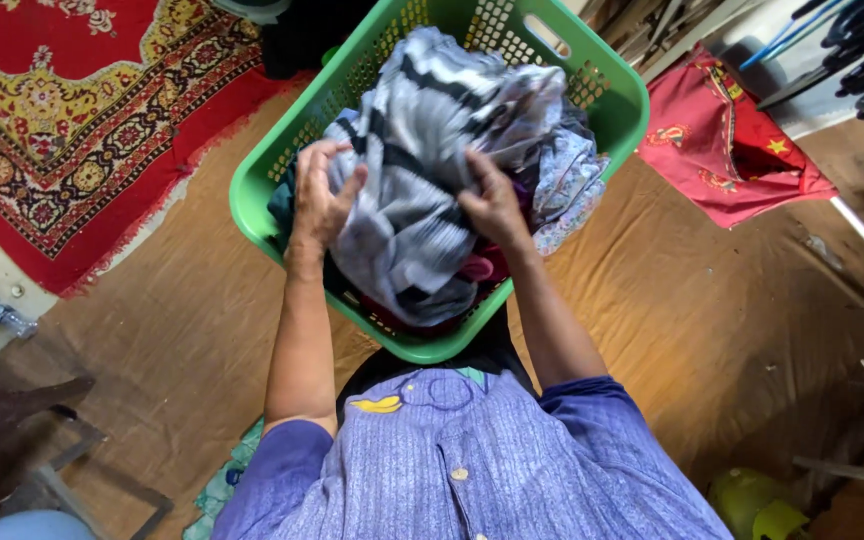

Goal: Sorting through a laundry basket and putting a black shirt onto a hanger.

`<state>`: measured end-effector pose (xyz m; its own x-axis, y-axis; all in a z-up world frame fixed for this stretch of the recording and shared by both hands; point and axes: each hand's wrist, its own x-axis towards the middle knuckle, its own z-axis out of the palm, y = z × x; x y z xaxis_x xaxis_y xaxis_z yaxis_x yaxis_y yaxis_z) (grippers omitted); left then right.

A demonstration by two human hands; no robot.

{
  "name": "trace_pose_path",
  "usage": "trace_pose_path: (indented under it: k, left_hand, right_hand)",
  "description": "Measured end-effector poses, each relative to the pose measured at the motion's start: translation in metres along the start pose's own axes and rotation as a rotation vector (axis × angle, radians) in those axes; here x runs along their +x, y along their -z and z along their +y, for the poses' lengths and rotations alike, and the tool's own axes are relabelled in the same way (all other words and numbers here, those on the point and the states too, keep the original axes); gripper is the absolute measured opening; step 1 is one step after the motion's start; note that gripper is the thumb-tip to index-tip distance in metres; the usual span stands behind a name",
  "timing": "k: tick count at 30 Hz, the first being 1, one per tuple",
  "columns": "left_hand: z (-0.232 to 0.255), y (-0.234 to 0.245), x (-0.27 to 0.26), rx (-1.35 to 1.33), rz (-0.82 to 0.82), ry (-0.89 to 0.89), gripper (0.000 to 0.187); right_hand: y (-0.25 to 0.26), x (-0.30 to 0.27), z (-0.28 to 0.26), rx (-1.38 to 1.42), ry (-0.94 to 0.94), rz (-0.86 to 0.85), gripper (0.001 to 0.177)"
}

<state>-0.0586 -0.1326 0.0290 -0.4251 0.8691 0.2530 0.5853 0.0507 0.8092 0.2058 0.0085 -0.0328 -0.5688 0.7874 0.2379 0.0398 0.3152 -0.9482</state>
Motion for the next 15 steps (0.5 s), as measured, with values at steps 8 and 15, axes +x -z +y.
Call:
trace_pose_path:
  k: [8, 15]
  left_hand:
    - [-0.004, -0.051, 0.043, -0.026, -0.105, 0.078, 0.078]
    - [-0.004, -0.036, 0.041, -0.253, -0.435, 0.139, 0.035]
  right_hand:
    - [-0.007, -0.032, -0.058, -0.174, 0.167, -0.379, 0.064]
    - [0.054, -0.010, -0.032, 0.171, -0.300, -0.458, 0.032]
